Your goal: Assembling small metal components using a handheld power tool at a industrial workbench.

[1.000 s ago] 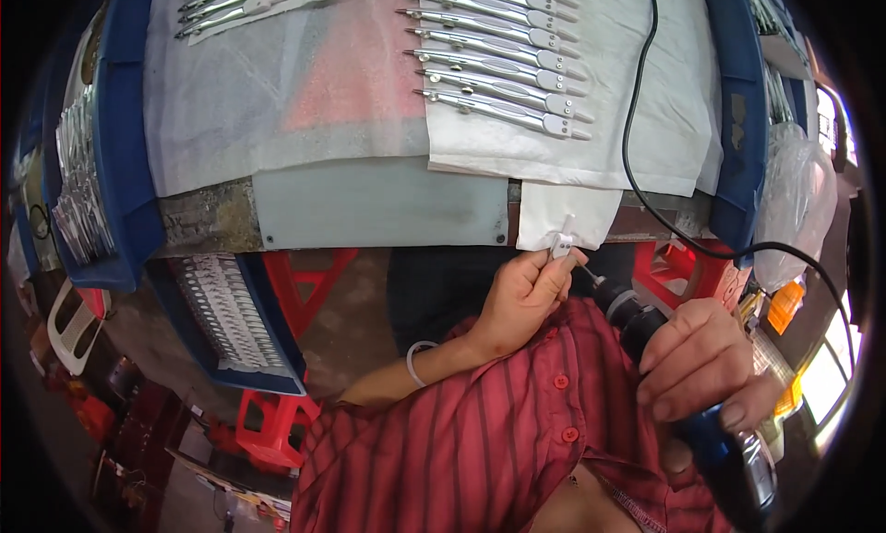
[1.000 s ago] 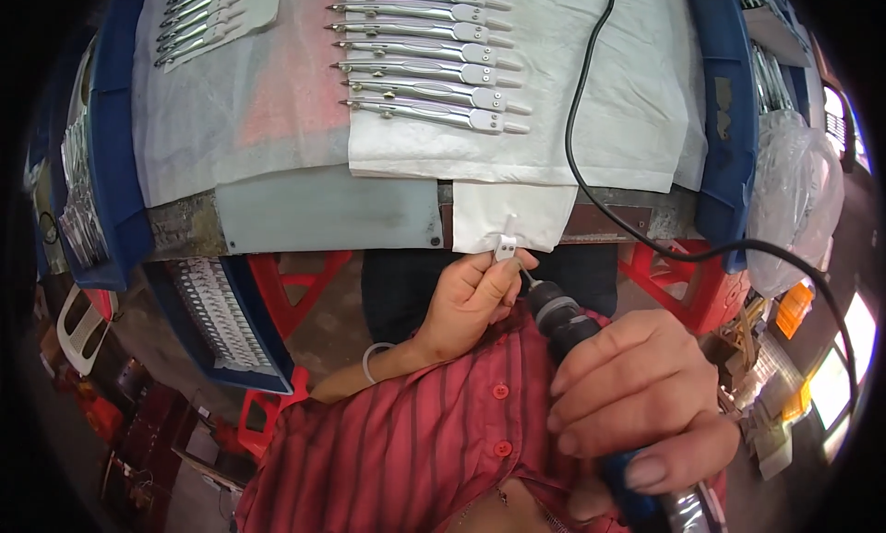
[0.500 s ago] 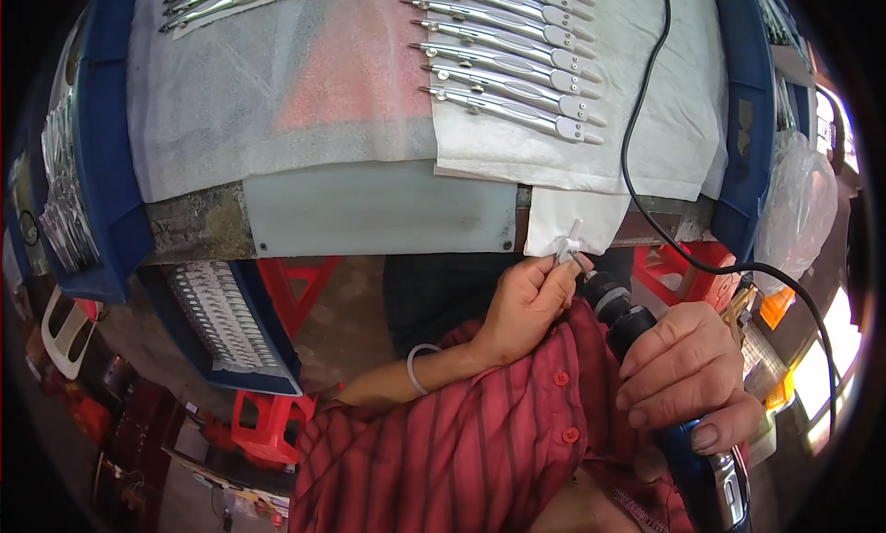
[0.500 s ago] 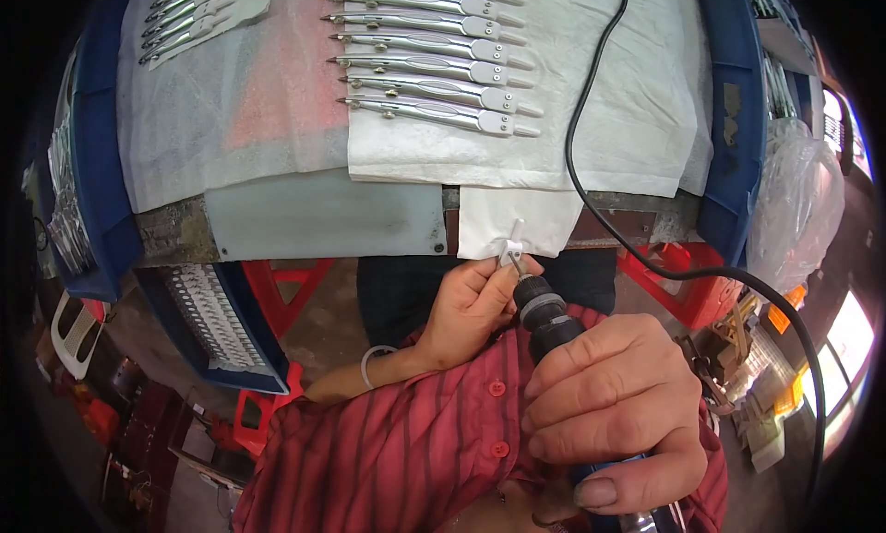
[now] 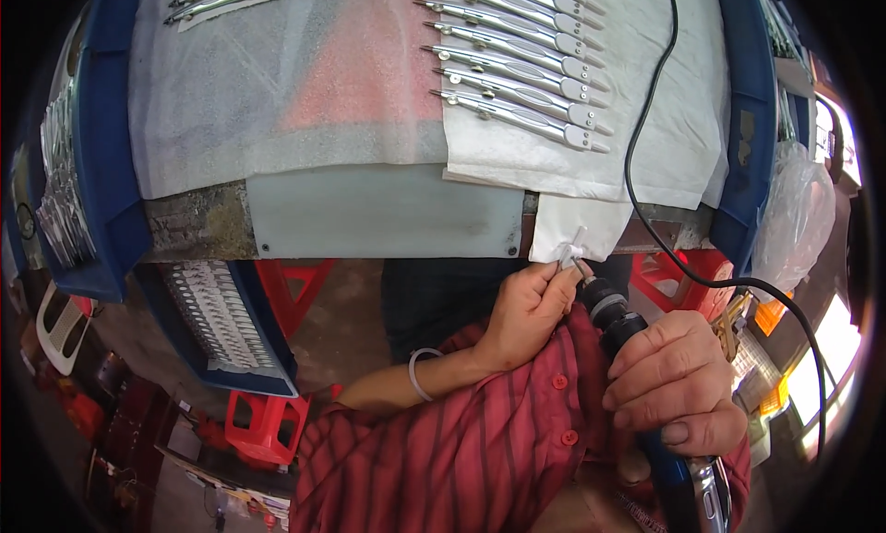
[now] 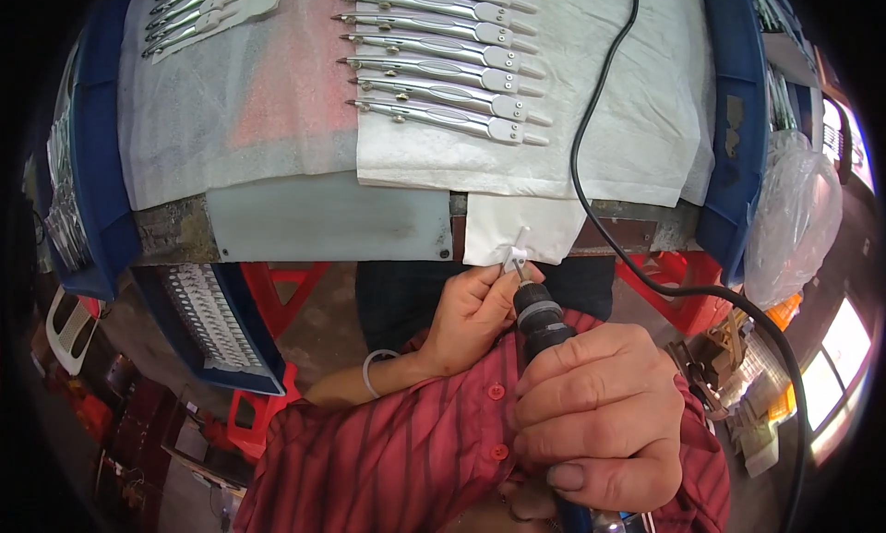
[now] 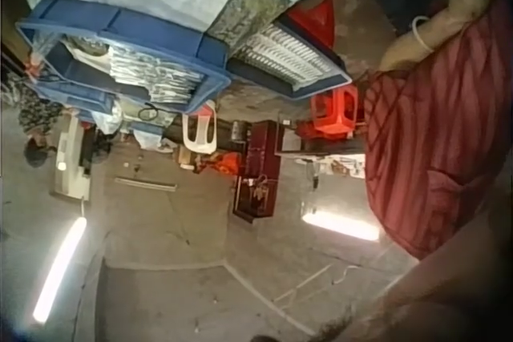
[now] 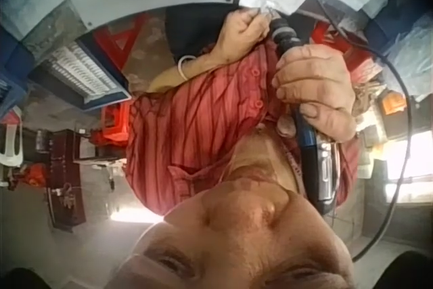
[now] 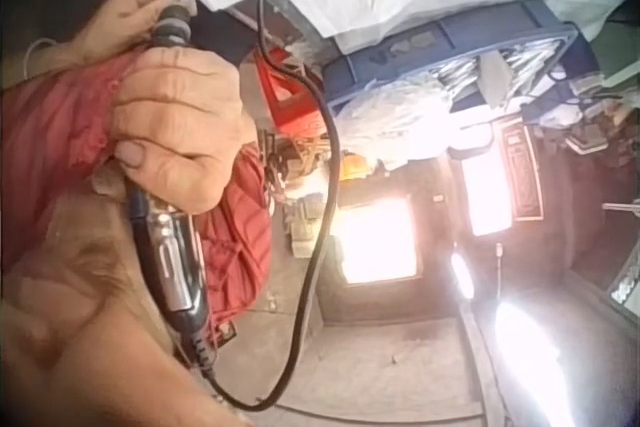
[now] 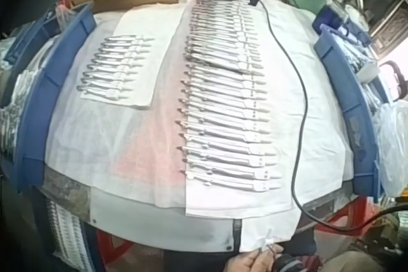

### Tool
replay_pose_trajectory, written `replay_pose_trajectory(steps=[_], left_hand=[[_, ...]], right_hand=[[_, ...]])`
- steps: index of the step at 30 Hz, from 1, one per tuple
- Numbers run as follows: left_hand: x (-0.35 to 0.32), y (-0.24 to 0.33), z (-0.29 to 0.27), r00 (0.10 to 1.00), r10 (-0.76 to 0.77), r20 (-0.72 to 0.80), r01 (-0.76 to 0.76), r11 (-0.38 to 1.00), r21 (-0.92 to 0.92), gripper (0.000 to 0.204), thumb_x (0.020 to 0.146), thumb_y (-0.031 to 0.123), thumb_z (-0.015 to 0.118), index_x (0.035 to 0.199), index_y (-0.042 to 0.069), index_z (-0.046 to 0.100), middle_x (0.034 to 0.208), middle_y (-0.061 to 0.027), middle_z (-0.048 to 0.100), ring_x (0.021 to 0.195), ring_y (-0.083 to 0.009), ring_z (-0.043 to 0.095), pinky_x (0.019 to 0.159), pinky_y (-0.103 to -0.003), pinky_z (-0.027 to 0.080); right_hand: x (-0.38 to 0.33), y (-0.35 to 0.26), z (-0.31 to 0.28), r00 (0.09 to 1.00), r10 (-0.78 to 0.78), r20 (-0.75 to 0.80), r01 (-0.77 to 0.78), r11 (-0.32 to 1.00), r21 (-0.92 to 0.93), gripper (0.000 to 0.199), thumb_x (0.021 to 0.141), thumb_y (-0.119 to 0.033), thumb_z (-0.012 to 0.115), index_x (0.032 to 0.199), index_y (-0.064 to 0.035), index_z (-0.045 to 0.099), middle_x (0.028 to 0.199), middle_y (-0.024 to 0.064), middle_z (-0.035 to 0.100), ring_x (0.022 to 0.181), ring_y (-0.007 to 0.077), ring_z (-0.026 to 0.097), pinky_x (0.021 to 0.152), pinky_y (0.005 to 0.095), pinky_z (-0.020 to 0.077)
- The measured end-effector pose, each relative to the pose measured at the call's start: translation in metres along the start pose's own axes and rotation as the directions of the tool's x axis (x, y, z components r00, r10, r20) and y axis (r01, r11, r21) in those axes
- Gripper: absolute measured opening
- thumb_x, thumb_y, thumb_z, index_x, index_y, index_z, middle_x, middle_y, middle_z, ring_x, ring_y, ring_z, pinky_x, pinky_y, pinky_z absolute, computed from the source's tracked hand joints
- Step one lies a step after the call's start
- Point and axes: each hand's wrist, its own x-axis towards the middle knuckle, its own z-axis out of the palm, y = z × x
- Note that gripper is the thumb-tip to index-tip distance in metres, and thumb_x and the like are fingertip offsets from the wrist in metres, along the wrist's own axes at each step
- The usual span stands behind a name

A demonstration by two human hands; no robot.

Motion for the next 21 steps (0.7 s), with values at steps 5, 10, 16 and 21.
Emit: replay_pose_trajectory(steps=[5,10,16,21], left_hand=[[0.000,0.000,0.000,0.999,0.044,-0.019,-0.043,0.998,0.045,0.022,0.098,0.015,0.043,0.100,0.000,0.059,0.069,0.0058,0.050,0.059,0.0003,0.039,0.051,-0.016,0.031],[-0.001,0.001,0.001,0.997,0.064,-0.043,-0.060,0.994,0.090,0.022,0.097,0.014,0.044,0.097,-0.001,0.060,0.070,0.0052,0.052,0.061,-0.0001,0.041,0.052,-0.016,0.033],[0.000,-0.003,0.001,0.997,0.067,-0.043,-0.062,0.992,0.108,0.022,0.098,0.014,0.044,0.096,-0.001,0.061,0.070,0.0047,0.053,0.061,-0.0001,0.042,0.052,-0.016,0.033],[0.003,-0.006,0.005,0.991,0.057,-0.119,-0.051,0.997,0.054,0.021,0.094,0.016,0.050,0.086,0.000,0.061,0.057,0.0014,0.048,0.053,-0.0034,0.041,0.048,-0.022,0.035]], right_hand=[[0.002,0.002,-0.002,0.999,0.038,0.000,-0.038,0.999,0.029,0.015,0.079,-0.007,0.058,0.089,-0.0030,0.047,0.073,0.0156,0.063,0.057,0.0235,0.062,0.053,0.0348,0.0541],[0.004,0.005,-0.003,1.000,0.024,0.002,-0.024,0.998,0.052,0.014,0.080,-0.007,0.058,0.089,-0.0031,0.047,0.071,0.0154,0.063,0.056,0.0234,0.062,0.052,0.0336,0.0533],[0.008,0.004,-0.004,1.000,0.015,-0.002,-0.015,0.999,0.052,0.020,0.077,-0.005,0.064,0.088,-0.0026,0.048,0.068,0.0144,0.062,0.055,0.0233,0.062,0.049,0.0321,0.0517],[0.008,-0.003,-0.016,0.986,0.060,0.158,-0.046,0.995,-0.091,0.047,0.077,-0.023,0.075,0.107,-0.0073,0.042,0.075,0.0070,0.062,0.059,0.0175,0.064,0.053,0.0269,0.0532]])
